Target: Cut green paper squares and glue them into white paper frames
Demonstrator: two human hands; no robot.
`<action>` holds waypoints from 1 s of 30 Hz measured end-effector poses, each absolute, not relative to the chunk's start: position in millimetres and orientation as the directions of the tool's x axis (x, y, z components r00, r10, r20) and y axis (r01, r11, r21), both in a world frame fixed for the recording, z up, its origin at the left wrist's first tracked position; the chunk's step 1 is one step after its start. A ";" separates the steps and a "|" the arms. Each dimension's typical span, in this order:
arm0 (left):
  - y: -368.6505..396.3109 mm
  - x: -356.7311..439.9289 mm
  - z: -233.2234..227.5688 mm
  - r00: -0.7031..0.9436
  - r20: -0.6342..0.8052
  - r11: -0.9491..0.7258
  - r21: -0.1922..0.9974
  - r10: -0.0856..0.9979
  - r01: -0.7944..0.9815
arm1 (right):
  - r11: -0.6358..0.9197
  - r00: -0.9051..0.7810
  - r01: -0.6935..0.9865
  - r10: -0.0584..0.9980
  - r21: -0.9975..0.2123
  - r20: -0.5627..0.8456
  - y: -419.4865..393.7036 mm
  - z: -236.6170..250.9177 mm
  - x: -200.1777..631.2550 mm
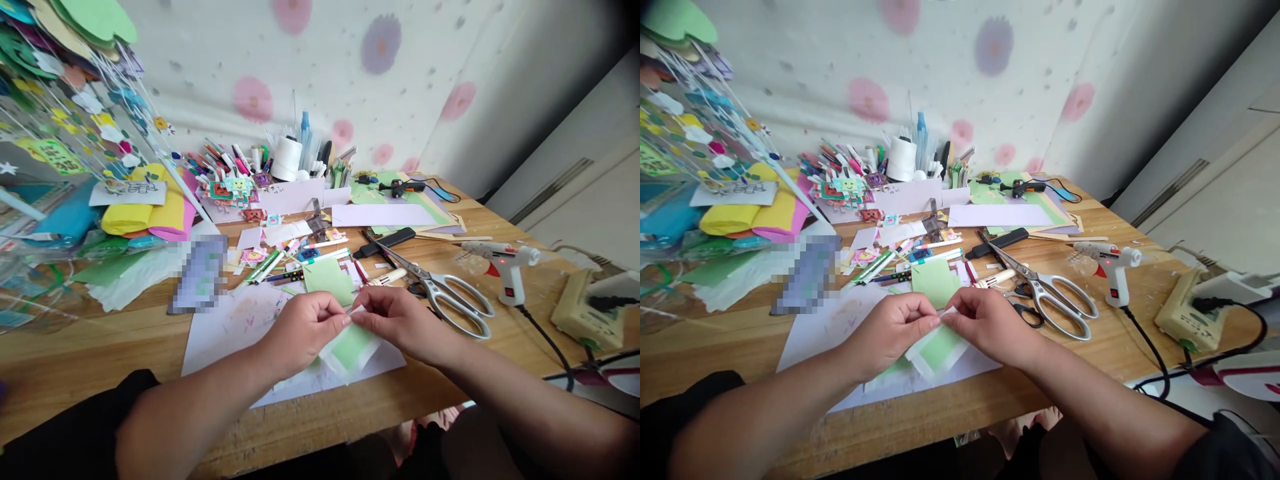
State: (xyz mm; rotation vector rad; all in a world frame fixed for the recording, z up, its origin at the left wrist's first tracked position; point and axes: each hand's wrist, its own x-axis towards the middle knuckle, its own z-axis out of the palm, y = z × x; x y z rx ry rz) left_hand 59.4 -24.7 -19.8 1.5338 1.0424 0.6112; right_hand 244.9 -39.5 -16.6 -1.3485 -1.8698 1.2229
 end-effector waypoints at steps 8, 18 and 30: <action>-28.3 58.7 -20.7 0.618 -0.264 0.049 0.938 0.741 0.343 | 0.135 -0.365 0.475 0.929 -0.869 -0.056 -44.1 -12.4 244.2; -33.1 59.7 -26.5 0.624 -0.247 0.082 0.956 0.741 0.282 | 0.188 -0.320 0.472 0.947 -0.861 0.031 -43.1 -7.8 244.9; -29.1 62.3 -33.4 0.320 -0.318 0.358 0.931 0.892 -0.074 | -0.263 0.344 0.780 0.938 -0.568 0.037 -55.5 7.0 420.0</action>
